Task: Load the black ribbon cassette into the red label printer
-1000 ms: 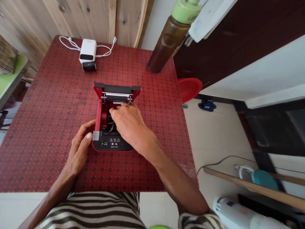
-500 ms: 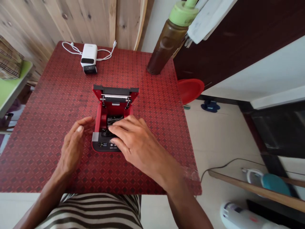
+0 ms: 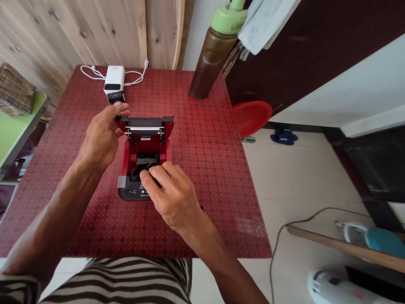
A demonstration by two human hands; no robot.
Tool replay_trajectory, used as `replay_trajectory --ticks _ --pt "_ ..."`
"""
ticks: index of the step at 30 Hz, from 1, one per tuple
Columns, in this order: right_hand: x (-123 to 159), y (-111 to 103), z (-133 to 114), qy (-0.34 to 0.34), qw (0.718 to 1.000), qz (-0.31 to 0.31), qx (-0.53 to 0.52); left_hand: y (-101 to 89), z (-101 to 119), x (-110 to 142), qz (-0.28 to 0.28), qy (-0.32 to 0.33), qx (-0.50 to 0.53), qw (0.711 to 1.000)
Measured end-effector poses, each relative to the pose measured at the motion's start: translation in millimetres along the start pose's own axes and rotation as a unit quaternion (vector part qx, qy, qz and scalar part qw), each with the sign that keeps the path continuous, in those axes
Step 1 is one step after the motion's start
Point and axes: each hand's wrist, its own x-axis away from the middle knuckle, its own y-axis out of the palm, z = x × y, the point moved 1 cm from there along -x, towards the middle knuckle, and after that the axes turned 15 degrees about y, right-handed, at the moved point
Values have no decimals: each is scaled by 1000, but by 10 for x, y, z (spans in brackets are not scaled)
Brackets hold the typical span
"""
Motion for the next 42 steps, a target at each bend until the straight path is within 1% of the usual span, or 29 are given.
replay_trajectory --ticks 3,9,14,21,25,27,31,33,37,42 --pt "31 -20 -71 -11 1000 10 20 -19 50 77 -2 -27 7 1000" --pt "82 -131 -159 -13 999 12 42 -186 144 345 -26 -75 12 997" --pt "111 -126 -178 -2 998 45 37 -304 108 600 -29 -117 44 992" --pt "178 -46 -152 14 999 37 37 -430 -1 914 -60 -162 48 984" --pt "202 -45 -142 35 997 56 27 -460 -50 986 -74 -176 55 980" --pt "204 -51 -138 50 998 44 19 -459 -54 1000 -81 -174 64 979" --pt "199 -80 -126 78 997 0 -19 -446 -44 1016 -89 -160 63 981" --pt "200 -99 -116 100 994 -6 -34 -441 -44 1028 -90 -157 64 981" --pt "222 -121 -101 147 989 -16 -15 -438 -46 1053 -84 -156 64 982" --pt "248 -124 -120 159 987 -34 -11 -433 -49 1066 -82 -149 65 983"
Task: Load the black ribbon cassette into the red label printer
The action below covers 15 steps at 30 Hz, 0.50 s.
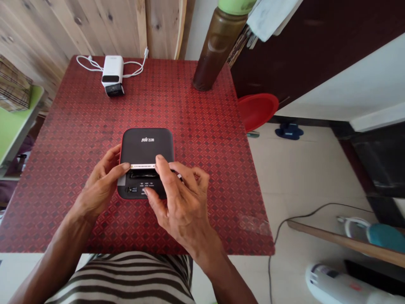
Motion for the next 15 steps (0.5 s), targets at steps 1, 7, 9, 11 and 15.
replay_trajectory --ticks 1,7,9,11,15 --pt "1 0 -2 3 1000 -1 -1 1 -5 -3 1 3 0 1000" --pt "9 -4 38 13 999 -7 -29 -6 -37 26 18 -2 -16 1000" --pt "51 -3 65 16 998 -1 -55 -20 -34 91 27 -3 -18 999" --pt "127 5 89 32 997 20 -74 -41 -28 184 28 1 -10 1000" --pt "319 57 101 98 989 44 -101 -83 -35 361 26 -2 4 1000"
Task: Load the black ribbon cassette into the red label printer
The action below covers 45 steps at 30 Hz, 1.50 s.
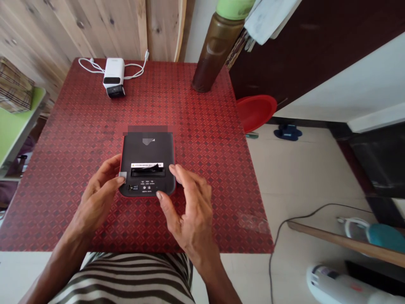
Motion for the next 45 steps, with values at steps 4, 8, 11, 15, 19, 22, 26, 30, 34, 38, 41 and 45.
replay_trajectory --ticks 4,8,11,15,19,22,26,30,34,38,41,45 --pt "131 59 23 31 998 45 -14 -2 -8 47 18 -1 2 1000" --pt "187 108 64 65 996 58 -10 54 5 7 33 -9 3 999" --pt "206 118 85 75 996 51 -20 105 9 -15 48 -3 4 999" --pt "216 118 80 84 995 47 -30 154 -5 -11 62 11 -6 998" --pt "242 145 63 95 994 52 -26 180 -24 5 69 23 -10 997" --pt "259 155 62 98 993 53 -25 188 -36 9 63 31 -6 998" --pt "147 47 57 79 996 49 -11 153 -72 20 45 38 -15 998" --pt "-220 -107 -8 -22 999 43 3 71 -143 34 24 46 -22 998" --pt "-691 -29 -121 -144 986 -62 61 19 -219 25 4 86 -37 996" --pt "-1050 203 -285 -131 936 -259 201 38 -273 26 1 158 -68 985" --pt "-1207 324 -426 -105 896 -336 271 70 -295 45 3 190 -96 977" --pt "-1299 435 -487 -109 865 -383 305 82 -313 78 -4 195 -107 975"
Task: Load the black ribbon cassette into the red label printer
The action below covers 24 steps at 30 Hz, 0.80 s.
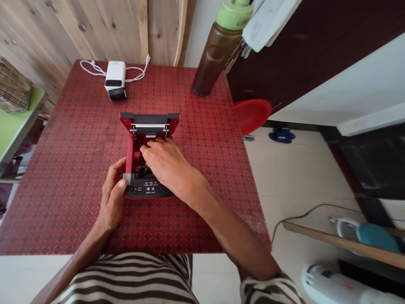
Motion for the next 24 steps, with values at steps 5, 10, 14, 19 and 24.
replay_trajectory --ticks 5,10,14,19,24 --pt "-96 103 17 -11 999 38 -14 -15 13 18 -20 -7 -9 1000" --pt "-48 67 -2 -4 997 71 23 -11 35 -16 -16 -33 -14 999" --pt "116 50 -38 9 991 136 18 -7 49 -34 -18 -32 -2 999" --pt "527 -21 73 45 958 271 -75 -17 44 -30 -24 -27 1 999" --pt "840 -100 600 120 883 373 -260 -22 27 -22 -20 -38 -1 999"
